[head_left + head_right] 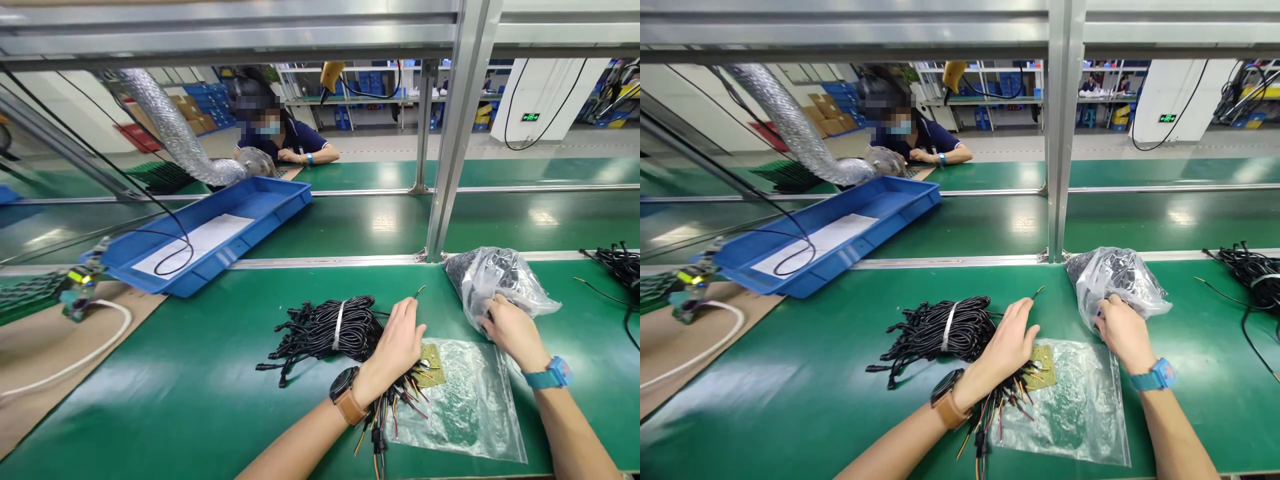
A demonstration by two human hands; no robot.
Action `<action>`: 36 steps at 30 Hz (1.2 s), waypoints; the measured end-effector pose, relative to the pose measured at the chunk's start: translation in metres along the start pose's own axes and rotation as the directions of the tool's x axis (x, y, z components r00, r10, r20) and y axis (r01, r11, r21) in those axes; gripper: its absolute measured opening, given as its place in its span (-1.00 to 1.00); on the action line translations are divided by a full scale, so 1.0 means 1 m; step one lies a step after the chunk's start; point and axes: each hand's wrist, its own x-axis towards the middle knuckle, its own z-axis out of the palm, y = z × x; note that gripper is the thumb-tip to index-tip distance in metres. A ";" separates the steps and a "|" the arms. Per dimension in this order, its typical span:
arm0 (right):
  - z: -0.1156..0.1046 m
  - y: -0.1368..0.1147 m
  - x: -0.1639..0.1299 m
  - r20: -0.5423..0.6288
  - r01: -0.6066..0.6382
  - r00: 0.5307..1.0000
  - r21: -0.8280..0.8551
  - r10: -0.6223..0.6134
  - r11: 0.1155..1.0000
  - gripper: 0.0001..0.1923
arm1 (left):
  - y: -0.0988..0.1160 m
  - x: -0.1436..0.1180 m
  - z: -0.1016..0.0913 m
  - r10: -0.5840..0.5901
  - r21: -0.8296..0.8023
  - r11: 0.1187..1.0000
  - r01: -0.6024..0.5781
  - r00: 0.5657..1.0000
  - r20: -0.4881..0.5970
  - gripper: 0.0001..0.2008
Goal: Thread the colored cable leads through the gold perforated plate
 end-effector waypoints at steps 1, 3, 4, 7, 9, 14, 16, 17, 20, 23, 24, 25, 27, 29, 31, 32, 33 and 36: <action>0.002 -0.005 0.000 0.014 -0.014 1.000 -0.036 0.015 0.999 -0.90 | 0.002 0.006 0.001 -0.024 0.051 0.998 0.023 0.999 0.029 -0.55; 0.003 -0.011 0.001 0.031 -0.022 0.999 -0.053 0.024 0.998 -0.90 | 0.006 0.021 0.002 -0.109 0.170 0.981 0.095 0.991 0.078 -0.61; 0.003 -0.012 0.001 0.034 -0.025 0.999 -0.048 0.026 0.999 -0.89 | 0.008 0.030 0.003 -0.160 0.228 0.964 0.135 0.983 0.091 -0.69; 0.004 -0.009 0.004 0.031 -0.031 0.999 -0.021 0.032 0.999 -0.84 | 0.010 0.052 0.006 -0.254 0.307 0.926 0.219 0.964 0.078 -0.89; 0.004 -0.005 0.005 0.032 -0.029 0.999 0.002 0.029 1.000 -0.79 | 0.012 0.056 0.005 -0.255 0.293 0.929 0.224 0.964 0.071 -0.88; 0.000 0.001 0.001 -0.061 -0.015 0.998 0.101 0.021 0.995 -0.78 | 0.018 0.025 -0.020 -0.087 0.079 0.994 0.077 0.987 0.131 -0.90; -0.007 -0.002 -0.002 -0.150 -0.018 0.988 0.127 0.037 0.992 -0.76 | 0.018 0.007 -0.032 0.043 -0.084 0.996 -0.030 0.985 0.166 -0.87; -0.012 -0.005 -0.004 -0.203 -0.021 0.978 0.146 0.050 0.989 -0.75 | 0.018 -0.001 -0.037 0.092 -0.140 0.988 -0.066 0.978 0.189 -0.86; -0.027 -0.018 -0.009 -0.390 -0.005 0.915 0.248 0.105 0.969 -0.78 | 0.011 -0.017 -0.042 0.155 -0.176 0.978 -0.109 0.951 0.268 -0.79; -0.036 -0.035 -0.014 -0.579 0.071 0.803 0.324 0.139 0.943 -0.83 | 0.001 -0.024 -0.037 0.166 -0.128 0.983 -0.131 0.934 0.316 -0.69; -0.037 -0.040 -0.016 -0.624 0.113 0.771 0.329 0.126 0.938 -0.85 | -0.001 -0.025 -0.035 0.167 -0.107 0.984 -0.139 0.930 0.327 -0.67; -0.036 -0.045 -0.017 -0.651 0.170 0.753 0.327 0.092 0.929 -0.87 | -0.002 -0.025 -0.034 0.164 -0.080 0.986 -0.146 0.930 0.330 -0.68; -0.032 -0.055 -0.019 -0.640 0.326 0.768 0.339 -0.038 0.883 -0.90 | -0.003 -0.025 -0.032 0.143 -0.010 0.989 -0.147 0.937 0.318 -0.76; -0.027 -0.065 -0.021 -0.531 0.461 0.822 0.410 -0.206 0.787 -0.90 | 0.000 -0.025 -0.033 0.109 0.069 0.988 -0.135 0.948 0.298 -0.85; -0.022 -0.076 -0.022 -0.364 0.512 0.857 0.517 -0.366 0.686 -0.87 | 0.003 -0.024 -0.035 0.101 0.128 0.981 -0.145 0.949 0.298 -0.88; -0.020 -0.080 -0.023 -0.280 0.510 0.858 0.560 -0.430 0.653 -0.86 | 0.005 -0.023 -0.036 0.110 0.152 0.975 -0.163 0.944 0.311 -0.88; -0.019 -0.085 -0.023 -0.202 0.501 0.851 0.588 -0.484 0.635 -0.86 | 0.007 -0.023 -0.037 0.125 0.177 0.966 -0.190 0.937 0.327 -0.86; -0.017 -0.092 -0.023 -0.056 0.489 0.819 0.587 -0.570 0.645 -0.85 | 0.010 -0.020 -0.038 0.179 0.270 0.919 -0.288 0.913 0.365 -0.83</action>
